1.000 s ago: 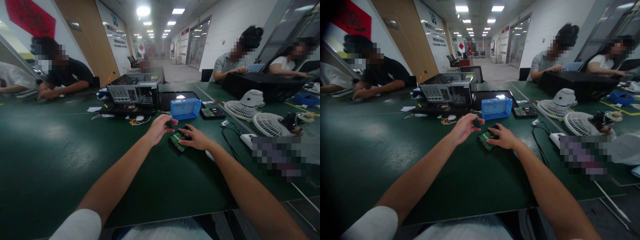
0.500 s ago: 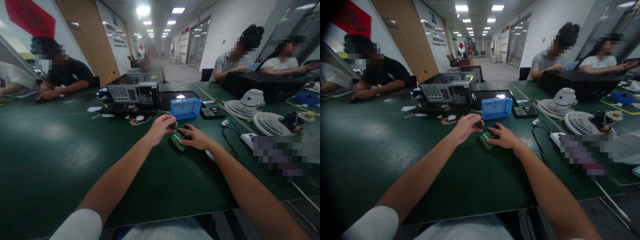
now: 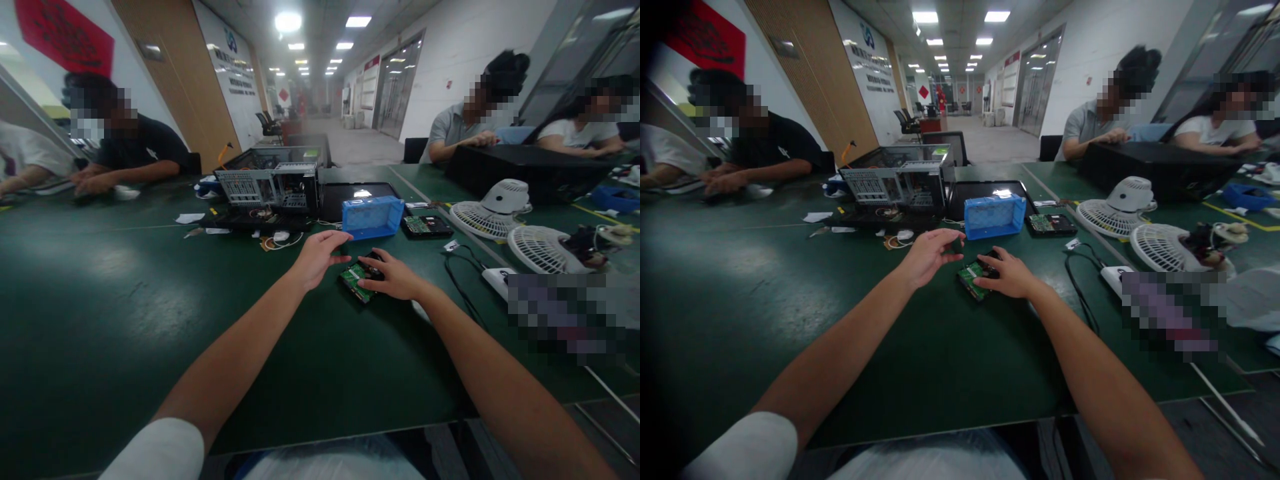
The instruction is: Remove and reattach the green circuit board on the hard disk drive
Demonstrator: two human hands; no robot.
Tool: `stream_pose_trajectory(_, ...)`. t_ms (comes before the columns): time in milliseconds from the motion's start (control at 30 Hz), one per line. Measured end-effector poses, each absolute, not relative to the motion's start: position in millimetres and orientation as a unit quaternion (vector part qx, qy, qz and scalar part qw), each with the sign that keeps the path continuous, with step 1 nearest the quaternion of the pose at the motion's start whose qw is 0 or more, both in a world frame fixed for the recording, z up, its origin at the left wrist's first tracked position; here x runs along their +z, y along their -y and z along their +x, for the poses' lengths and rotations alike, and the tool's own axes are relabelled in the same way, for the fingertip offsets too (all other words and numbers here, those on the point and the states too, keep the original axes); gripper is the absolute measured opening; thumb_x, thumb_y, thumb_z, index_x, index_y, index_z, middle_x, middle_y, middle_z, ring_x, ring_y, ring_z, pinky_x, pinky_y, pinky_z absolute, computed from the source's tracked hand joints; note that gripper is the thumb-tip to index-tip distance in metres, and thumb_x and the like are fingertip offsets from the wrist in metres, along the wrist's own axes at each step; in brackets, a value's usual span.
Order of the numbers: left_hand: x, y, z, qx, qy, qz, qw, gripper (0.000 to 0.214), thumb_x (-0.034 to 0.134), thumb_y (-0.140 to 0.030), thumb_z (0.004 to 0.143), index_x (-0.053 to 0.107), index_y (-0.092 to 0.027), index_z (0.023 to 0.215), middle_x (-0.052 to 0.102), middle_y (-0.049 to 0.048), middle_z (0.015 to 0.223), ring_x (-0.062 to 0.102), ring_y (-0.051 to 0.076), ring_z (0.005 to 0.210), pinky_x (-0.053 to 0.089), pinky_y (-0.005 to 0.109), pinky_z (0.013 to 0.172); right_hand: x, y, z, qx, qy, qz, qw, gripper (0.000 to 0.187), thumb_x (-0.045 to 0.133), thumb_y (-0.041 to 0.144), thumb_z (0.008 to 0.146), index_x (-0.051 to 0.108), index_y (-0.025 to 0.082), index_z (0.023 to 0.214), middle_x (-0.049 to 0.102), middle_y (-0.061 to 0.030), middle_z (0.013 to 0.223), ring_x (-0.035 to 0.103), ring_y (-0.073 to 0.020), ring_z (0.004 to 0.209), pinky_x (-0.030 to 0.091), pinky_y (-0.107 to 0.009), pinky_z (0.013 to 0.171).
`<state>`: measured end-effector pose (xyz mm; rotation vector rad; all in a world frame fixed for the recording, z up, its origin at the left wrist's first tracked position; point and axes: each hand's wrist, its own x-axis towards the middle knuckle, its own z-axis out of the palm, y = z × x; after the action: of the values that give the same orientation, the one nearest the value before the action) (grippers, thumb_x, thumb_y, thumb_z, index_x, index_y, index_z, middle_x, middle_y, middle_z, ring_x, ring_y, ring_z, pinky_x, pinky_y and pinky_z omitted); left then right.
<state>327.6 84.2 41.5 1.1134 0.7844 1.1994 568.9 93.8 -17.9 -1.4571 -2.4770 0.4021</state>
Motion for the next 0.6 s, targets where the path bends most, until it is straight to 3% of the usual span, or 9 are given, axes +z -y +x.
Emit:
stream_pose_trajectory(133,41.7,-85.7,324.6,0.515,-0.341,0.495,0.611,0.026,0.077,-0.038,0.082,0.077,-0.015,0.095,0.068,0.0123,0.119,0.061,0.021,0.099,0.061,0.035,0.076,-16.8,-93.4,568.4,0.138,0.845,-0.503,0.115,0.083,0.056,0.078,0.086,0.047,0.033,0.155,0.034,-0.0131,0.164,0.042,-0.0411,0.145,0.034,-0.057,0.118)
stream_pose_trajectory(300,46.0,-83.0,322.5,0.473,-0.333,0.509,0.637,0.028,0.077,-0.037,0.083,0.072,-0.014,0.098,0.069,0.0117,0.101,0.065,0.021,0.093,0.059,0.031,0.069,-18.2,-93.8,568.2,0.136,0.845,-0.504,0.118,0.083,0.058,0.077,0.086,0.048,0.032,0.155,0.034,-0.0133,0.164,0.044,-0.0412,0.143,0.035,-0.057,0.117)
stream_pose_trajectory(600,45.8,-83.2,325.1,0.504,-0.346,0.477,0.631,0.023,0.074,-0.032,0.084,0.068,-0.012,0.094,0.071,0.0140,0.100,0.068,0.022,0.094,0.061,0.040,0.080,-18.0,-93.3,568.5,0.133,0.845,-0.504,0.119,0.082,0.057,0.077,0.086,0.048,0.034,0.155,0.034,-0.0118,0.164,0.045,-0.0412,0.143,0.035,-0.057,0.117)
